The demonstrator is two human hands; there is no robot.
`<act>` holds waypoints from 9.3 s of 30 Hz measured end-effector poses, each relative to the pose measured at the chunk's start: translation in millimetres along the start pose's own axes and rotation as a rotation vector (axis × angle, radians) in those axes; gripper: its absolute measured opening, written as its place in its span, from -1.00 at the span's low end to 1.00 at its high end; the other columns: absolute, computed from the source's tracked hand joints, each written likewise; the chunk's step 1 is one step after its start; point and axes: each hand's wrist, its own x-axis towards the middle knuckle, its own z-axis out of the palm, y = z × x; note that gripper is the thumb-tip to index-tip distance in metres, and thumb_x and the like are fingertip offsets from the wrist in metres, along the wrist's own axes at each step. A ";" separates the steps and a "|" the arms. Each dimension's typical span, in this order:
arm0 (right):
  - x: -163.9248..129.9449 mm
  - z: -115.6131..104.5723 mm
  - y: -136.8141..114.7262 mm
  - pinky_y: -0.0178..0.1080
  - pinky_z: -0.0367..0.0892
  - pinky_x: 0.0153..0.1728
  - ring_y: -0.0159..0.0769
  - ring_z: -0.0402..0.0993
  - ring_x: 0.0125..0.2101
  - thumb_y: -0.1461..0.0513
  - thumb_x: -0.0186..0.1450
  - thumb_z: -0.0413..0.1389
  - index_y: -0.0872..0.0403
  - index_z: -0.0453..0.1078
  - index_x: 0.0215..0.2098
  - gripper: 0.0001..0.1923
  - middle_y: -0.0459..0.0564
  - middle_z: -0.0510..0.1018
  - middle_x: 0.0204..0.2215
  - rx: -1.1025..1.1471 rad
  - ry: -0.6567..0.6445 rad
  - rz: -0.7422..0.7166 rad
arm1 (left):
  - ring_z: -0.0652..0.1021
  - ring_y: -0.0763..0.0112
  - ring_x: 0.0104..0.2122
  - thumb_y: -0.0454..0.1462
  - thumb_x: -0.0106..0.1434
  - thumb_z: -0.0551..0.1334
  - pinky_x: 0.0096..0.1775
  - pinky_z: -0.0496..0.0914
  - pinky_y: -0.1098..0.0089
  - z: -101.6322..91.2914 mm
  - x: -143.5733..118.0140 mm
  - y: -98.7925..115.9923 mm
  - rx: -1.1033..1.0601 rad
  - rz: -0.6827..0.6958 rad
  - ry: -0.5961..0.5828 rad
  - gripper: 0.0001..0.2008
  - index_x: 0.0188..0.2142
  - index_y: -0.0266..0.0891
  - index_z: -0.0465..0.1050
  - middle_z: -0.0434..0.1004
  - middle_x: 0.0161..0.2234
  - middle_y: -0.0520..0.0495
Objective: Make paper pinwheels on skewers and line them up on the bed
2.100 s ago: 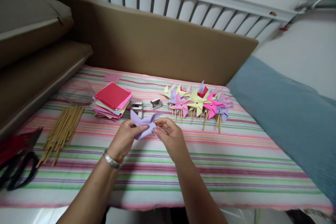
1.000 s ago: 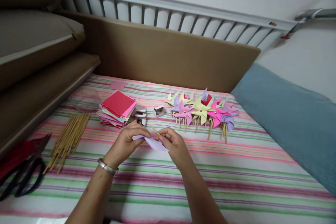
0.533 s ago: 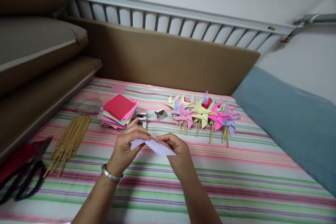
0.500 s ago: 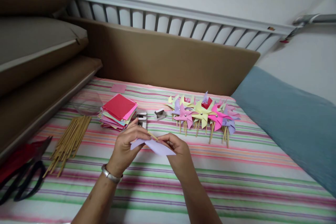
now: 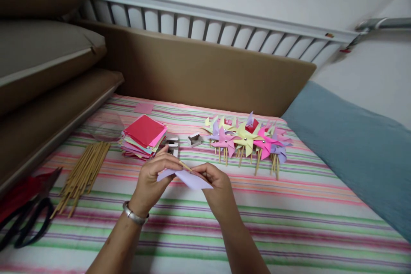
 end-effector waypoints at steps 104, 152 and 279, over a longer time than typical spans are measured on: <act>19.1 -26.3 8.3 -0.24 0.38 -0.13 -0.35 0.51 -0.23 0.33 0.08 0.18 0.02 0.37 -0.37 -0.85 -0.13 0.56 -0.38 0.856 0.180 0.184 | 0.56 0.38 -0.40 -0.28 0.09 0.30 0.16 0.11 0.08 2.9 -0.7 -9.7 -0.104 -0.291 -0.143 -0.95 -0.48 -0.19 0.50 0.59 -0.45 0.00; -7.2 4.1 -10.4 -0.39 0.24 -0.52 -0.45 0.32 -0.53 0.42 0.04 -0.07 0.04 0.50 -0.26 -0.59 -0.09 0.54 -0.41 -0.048 -0.044 -0.153 | 0.54 0.39 -0.31 -0.33 0.09 0.31 0.09 0.24 0.10 3.7 2.9 5.8 -0.062 -0.070 0.041 -0.95 -0.42 -0.15 0.53 0.56 -0.39 -0.01; -6.3 7.4 -0.1 -0.34 0.13 -0.45 -0.38 0.28 -0.48 0.35 0.30 -0.12 0.08 0.36 -0.43 -0.75 -0.10 0.32 -0.54 -0.457 -0.077 -0.383 | 0.48 0.18 -0.04 -0.31 -0.06 0.39 0.04 0.28 0.23 4.6 -3.6 -6.5 -0.383 -0.601 0.144 -0.85 -0.41 -0.19 0.56 0.61 -0.34 -0.05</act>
